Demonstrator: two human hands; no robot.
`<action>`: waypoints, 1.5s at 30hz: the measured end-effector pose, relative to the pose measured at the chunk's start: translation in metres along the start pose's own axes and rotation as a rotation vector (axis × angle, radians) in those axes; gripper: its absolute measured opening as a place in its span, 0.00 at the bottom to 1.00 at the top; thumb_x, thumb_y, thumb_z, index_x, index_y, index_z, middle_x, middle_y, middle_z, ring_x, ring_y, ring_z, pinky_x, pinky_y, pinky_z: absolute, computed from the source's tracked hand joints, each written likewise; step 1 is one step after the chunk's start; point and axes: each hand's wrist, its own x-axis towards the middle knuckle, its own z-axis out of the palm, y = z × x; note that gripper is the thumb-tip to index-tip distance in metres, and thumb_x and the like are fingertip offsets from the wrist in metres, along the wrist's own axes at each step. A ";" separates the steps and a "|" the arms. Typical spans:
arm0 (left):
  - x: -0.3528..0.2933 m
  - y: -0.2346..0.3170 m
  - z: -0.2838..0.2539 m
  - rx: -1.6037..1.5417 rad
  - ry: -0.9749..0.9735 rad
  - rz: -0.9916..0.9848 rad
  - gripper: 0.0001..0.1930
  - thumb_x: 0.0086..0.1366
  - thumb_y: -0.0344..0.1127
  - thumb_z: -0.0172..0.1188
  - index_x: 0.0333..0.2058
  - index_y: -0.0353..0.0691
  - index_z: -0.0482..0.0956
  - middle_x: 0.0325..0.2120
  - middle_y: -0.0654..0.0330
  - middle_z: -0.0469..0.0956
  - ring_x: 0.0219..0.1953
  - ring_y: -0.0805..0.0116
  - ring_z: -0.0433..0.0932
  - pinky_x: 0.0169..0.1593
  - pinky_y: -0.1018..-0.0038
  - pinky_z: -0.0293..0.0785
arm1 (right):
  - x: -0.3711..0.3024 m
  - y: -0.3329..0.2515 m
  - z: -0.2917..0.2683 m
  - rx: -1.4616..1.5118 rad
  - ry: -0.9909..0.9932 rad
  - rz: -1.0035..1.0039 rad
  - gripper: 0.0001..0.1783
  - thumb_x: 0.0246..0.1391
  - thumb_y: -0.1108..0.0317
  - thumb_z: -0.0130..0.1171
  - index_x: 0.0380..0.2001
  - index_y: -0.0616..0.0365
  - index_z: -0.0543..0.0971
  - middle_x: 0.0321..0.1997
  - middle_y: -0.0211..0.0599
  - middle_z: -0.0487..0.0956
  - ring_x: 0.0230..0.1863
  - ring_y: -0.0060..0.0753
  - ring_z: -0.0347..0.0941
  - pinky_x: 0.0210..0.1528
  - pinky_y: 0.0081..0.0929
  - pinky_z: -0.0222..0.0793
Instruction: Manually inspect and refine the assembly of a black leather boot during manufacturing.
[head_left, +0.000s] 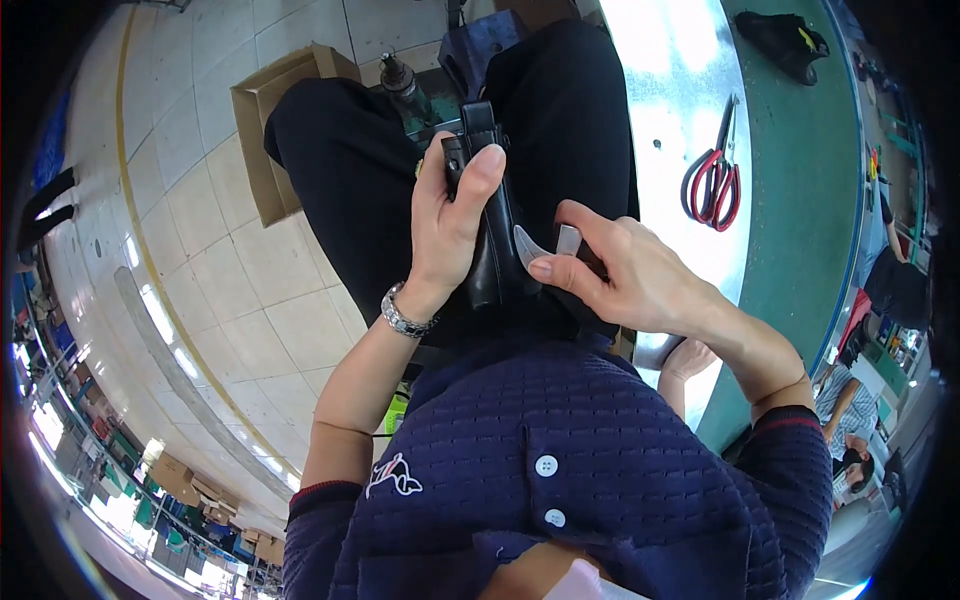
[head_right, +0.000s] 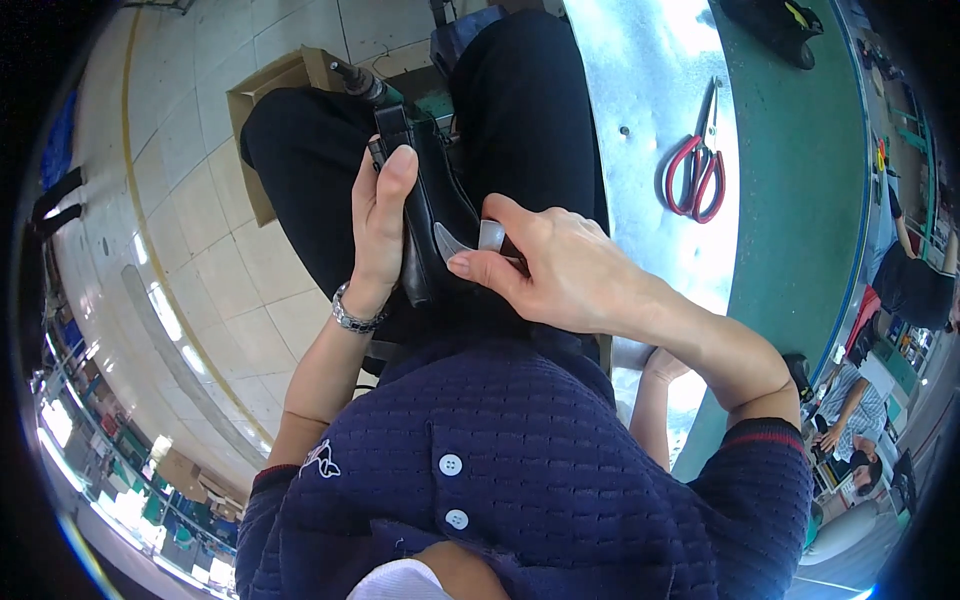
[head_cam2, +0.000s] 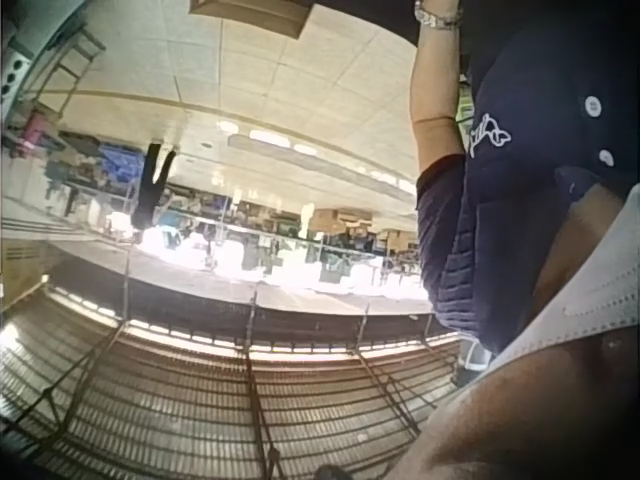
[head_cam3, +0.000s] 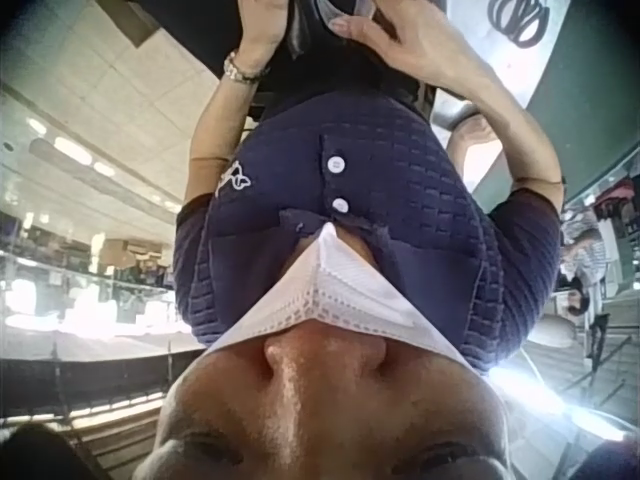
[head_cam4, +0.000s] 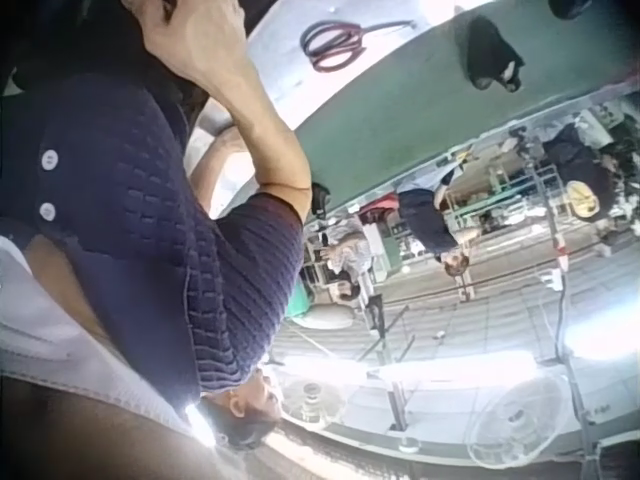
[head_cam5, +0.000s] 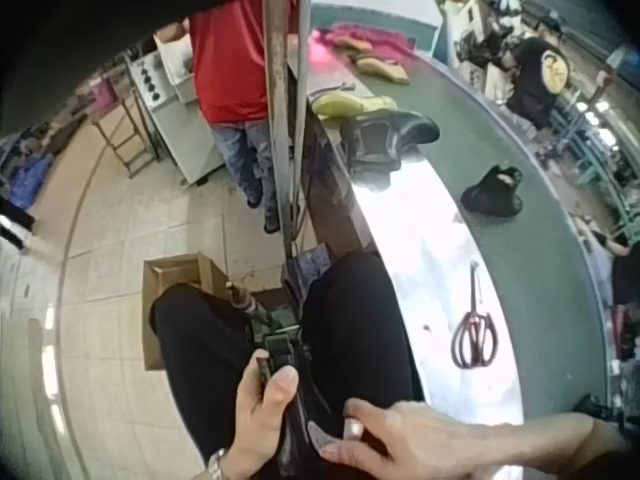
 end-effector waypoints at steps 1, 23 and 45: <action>0.000 -0.001 -0.001 -0.003 0.002 -0.003 0.18 0.63 0.51 0.59 0.32 0.39 0.71 0.24 0.70 0.66 0.27 0.81 0.62 0.33 0.81 0.60 | 0.000 0.000 0.002 -0.002 -0.003 0.002 0.25 0.61 0.49 0.55 0.35 0.67 0.71 0.13 0.45 0.72 0.13 0.36 0.71 0.17 0.30 0.61; 0.011 -0.015 -0.022 -0.073 -0.062 0.039 0.19 0.66 0.51 0.57 0.33 0.38 0.73 0.25 0.69 0.68 0.28 0.81 0.63 0.35 0.81 0.62 | 0.006 0.012 0.022 0.576 -0.081 0.113 0.22 0.61 0.49 0.55 0.34 0.59 0.69 0.13 0.28 0.70 0.13 0.20 0.68 0.17 0.18 0.62; 0.003 -0.012 -0.018 0.121 0.003 0.060 0.21 0.63 0.52 0.58 0.31 0.35 0.74 0.24 0.64 0.66 0.29 0.73 0.64 0.36 0.76 0.62 | 0.004 -0.015 0.014 0.350 -0.142 0.233 0.23 0.62 0.49 0.54 0.30 0.61 0.68 0.10 0.31 0.68 0.11 0.22 0.65 0.15 0.22 0.57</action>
